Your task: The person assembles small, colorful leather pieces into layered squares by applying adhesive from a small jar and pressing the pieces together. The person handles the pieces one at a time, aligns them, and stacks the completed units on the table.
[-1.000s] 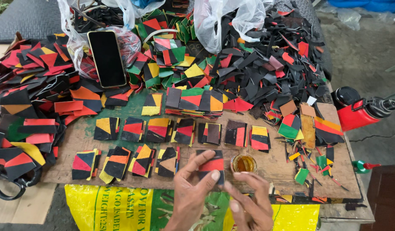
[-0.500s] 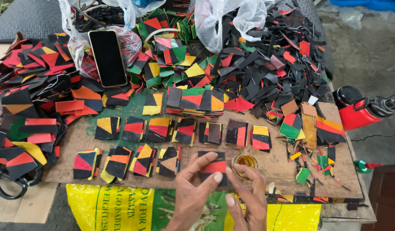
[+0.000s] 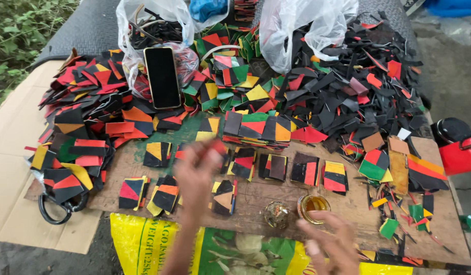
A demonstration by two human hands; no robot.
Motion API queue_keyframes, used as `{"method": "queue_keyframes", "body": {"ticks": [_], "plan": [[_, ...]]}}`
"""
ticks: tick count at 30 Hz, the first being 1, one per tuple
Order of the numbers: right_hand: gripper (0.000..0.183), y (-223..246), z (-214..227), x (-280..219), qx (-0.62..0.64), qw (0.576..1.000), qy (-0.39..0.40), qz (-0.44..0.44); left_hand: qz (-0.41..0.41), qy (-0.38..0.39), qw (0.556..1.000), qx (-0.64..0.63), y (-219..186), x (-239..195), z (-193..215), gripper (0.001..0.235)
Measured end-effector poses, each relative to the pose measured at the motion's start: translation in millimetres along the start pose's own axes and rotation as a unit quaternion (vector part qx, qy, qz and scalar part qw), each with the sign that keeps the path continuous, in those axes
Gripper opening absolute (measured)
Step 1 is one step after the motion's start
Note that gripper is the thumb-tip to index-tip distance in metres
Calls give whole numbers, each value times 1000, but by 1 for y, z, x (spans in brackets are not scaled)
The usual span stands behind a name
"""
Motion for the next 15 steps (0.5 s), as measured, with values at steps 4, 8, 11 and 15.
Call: {"method": "queue_keyframes", "body": {"ticks": [4, 8, 11, 15], "plan": [[34, -20, 11, 6, -10, 1000, -22, -3, -38, 79, 990, 106, 62, 98, 24, 34], [33, -32, 4, 6, -49, 998, -19, 44, -47, 189, 955, 224, 111, 135, 15, 36], [35, -41, 1, 7, -56, 997, -2, 59, -10, 200, 960, 196, 131, 134, 7, 34], [35, -45, 3, 8, -52, 997, -2, 49, -74, 201, 945, 249, 138, 133, 5, 34]]}}
Point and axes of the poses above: each hand's wrist, its own x-axis towards the middle knuckle, its own z-axis out of the back of the hand, y = z × x, the point moved 4 cm from there along x, towards the middle knuckle, and after that the axes turned 15 degrees about -z, right-handed, at the moved point
